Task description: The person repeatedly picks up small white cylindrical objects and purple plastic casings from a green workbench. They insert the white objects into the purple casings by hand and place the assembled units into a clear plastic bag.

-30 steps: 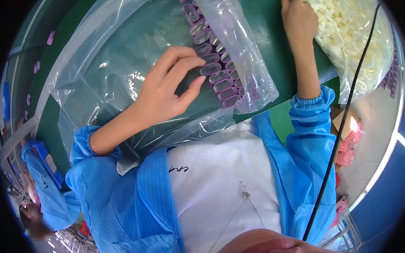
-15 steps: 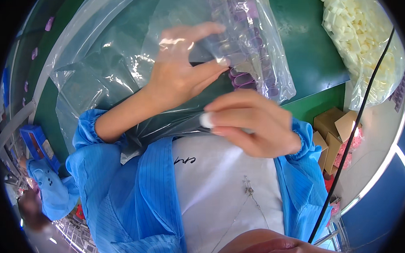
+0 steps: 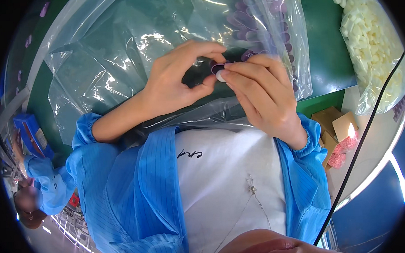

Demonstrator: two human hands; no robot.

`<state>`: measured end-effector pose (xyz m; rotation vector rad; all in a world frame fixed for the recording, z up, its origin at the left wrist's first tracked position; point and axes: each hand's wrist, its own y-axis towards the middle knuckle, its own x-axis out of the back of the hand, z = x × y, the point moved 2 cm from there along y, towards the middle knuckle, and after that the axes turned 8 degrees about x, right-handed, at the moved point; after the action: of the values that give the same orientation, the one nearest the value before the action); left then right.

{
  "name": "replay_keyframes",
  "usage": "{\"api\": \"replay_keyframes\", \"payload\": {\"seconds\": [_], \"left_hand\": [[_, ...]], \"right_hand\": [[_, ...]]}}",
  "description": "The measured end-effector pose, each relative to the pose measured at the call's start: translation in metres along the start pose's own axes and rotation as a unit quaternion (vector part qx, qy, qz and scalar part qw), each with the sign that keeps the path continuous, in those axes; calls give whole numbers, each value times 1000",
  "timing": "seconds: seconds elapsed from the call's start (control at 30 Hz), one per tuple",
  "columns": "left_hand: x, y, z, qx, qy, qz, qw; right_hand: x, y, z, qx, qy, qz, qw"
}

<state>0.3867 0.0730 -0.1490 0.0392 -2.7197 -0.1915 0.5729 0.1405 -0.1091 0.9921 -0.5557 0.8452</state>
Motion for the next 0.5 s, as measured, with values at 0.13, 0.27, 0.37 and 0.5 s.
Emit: {"api": "replay_keyframes", "payload": {"seconds": [0.13, 0.27, 0.37, 0.5], "left_hand": [[0, -1, 1, -3, 11, -17, 1000], [-2, -2, 3, -24, -5, -32, 999], [-2, -2, 4, -28, -20, -27, 999], [2, -2, 4, -22, -11, -7, 1000]], "right_hand": [[-5, 7, 4, -2, -17, -8, 1000], [-9, 7, 4, -7, -2, -20, 1000], [-11, 6, 2, -6, 22, -35, 999], [-6, 8, -3, -37, 117, -5, 992]]}}
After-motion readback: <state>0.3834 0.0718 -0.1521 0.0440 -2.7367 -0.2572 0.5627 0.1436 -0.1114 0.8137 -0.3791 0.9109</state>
